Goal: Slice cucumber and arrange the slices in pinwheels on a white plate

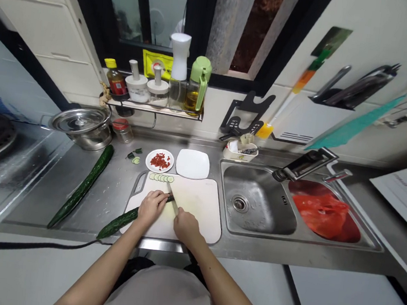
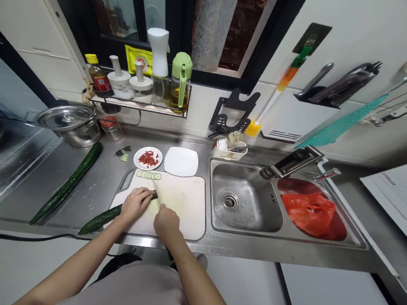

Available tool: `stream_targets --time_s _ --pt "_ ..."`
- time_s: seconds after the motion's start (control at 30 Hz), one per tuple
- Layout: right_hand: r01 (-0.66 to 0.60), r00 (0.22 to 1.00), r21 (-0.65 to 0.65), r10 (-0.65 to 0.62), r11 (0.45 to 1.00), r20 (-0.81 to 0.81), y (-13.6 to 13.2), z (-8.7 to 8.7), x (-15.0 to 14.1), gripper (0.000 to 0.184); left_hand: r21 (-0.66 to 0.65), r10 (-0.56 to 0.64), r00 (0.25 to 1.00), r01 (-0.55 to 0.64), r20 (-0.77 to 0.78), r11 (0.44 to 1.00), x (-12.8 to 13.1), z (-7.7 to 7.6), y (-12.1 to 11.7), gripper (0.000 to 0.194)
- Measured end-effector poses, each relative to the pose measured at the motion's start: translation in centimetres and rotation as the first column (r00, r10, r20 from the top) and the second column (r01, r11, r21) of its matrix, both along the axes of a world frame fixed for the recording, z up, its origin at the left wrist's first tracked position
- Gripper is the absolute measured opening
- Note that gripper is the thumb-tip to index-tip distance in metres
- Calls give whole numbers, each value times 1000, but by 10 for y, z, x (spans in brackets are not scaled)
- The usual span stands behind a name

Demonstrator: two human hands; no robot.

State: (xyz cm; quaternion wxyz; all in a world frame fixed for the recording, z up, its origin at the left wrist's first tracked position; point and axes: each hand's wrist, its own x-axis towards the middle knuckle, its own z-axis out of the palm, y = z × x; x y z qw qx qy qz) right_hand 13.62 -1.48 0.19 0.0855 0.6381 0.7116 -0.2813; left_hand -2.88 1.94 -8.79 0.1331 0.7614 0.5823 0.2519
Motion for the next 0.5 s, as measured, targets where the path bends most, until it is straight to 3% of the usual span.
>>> stream_targets --time_s 0.3,0.5 --pt "-19 1000 -53 20 998 6 -14 2 14 29 -4 -14 1000 14 15 1000 1 0 0 27" --pt "-31 1000 -40 31 999 1 -9 0 12 30 10 -19 999 18 28 1000 0 -3 1 26"
